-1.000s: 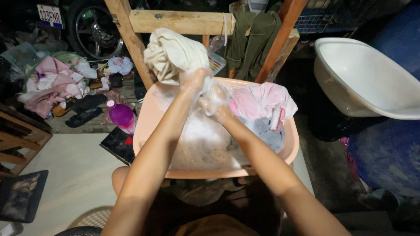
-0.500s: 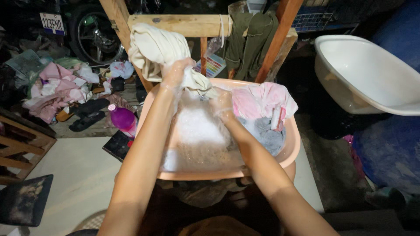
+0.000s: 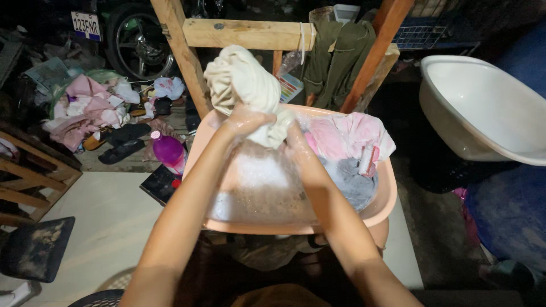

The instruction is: The person washes clothes by hand in a pink plastic basin filled with soapy water, scrubbing and wringing a white shirt and other garments.

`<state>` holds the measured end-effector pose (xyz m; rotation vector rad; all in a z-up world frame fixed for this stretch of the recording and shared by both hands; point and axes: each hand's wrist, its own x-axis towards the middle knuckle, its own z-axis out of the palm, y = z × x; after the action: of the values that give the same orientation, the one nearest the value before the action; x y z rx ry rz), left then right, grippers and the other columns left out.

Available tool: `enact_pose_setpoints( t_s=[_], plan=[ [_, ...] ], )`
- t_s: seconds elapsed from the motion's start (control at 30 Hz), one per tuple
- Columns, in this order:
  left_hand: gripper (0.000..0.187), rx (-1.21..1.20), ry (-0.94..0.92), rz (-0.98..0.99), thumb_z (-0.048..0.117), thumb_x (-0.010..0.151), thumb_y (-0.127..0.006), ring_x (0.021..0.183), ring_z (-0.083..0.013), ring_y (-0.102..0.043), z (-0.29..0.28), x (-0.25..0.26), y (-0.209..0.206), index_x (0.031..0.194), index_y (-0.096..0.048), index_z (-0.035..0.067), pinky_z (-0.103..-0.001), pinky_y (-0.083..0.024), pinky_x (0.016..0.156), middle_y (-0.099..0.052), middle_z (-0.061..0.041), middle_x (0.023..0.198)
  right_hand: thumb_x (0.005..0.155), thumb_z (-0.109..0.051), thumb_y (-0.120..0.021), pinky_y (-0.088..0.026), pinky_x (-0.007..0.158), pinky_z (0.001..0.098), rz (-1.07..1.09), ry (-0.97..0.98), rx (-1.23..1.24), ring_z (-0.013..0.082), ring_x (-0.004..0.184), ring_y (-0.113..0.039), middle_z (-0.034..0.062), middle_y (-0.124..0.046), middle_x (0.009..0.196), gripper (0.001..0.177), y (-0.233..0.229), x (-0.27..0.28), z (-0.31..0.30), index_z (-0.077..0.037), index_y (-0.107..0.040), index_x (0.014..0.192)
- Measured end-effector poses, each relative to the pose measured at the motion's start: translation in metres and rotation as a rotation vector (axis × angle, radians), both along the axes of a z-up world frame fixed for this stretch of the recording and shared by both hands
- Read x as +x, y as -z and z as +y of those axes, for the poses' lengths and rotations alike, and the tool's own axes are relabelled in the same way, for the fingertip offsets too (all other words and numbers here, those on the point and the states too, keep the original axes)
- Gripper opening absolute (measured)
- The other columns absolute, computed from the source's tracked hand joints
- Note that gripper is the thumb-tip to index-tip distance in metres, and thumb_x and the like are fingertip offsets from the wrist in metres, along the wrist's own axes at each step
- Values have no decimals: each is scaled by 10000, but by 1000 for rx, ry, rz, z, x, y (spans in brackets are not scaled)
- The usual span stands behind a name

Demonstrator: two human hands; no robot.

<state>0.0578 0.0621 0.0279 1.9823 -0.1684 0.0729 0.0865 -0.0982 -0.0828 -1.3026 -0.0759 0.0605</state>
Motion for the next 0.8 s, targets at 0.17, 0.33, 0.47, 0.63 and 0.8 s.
enact_pose_setpoints(
  t_s=[0.17,0.33,0.47,0.63,0.8],
  plan=[
    [732,547,61,199,364,675,-853,1148,-288,-678,9,-22,-34,1251,-673,-50,-318,-528,1009,-706,-221,1254,965,-116,-419,-592,932,385,294,-305,444,269,1139,-725,169,-674,1304,465,-18,-44,10,1,-532,1401],
    [975,-230,504,-9,387,586,-937,1224,-320,-553,1,-35,-14,1392,-505,50,-360,-535,982,-577,-220,1357,1050,-260,-484,-579,962,412,24,-273,533,267,1163,-659,153,-617,1337,455,-39,-59,12,-37,-481,1447],
    [957,545,315,-129,419,589,-977,1273,-336,-605,-6,-35,-31,1366,-563,45,-375,-456,1110,-646,-199,1357,1026,-416,-503,-393,1086,393,505,-166,-81,146,1326,-500,7,-548,1463,525,-43,-57,-5,-165,-484,1488],
    [1208,931,68,127,269,584,-946,1235,-386,-575,-18,-62,-76,1542,-238,76,-420,-477,1025,-586,-243,1295,893,-257,-657,-471,1128,497,23,-730,516,258,1359,-529,79,-509,1486,677,-91,-112,-33,-126,-360,1487],
    [1009,875,242,-14,251,721,-836,1218,-386,-642,-37,-76,-70,1556,-306,47,-434,-511,1057,-655,-232,1279,956,-338,-673,-513,1135,431,137,-311,856,271,1250,-640,136,-625,1366,588,-78,-86,-5,-37,-504,1431]
  ],
)
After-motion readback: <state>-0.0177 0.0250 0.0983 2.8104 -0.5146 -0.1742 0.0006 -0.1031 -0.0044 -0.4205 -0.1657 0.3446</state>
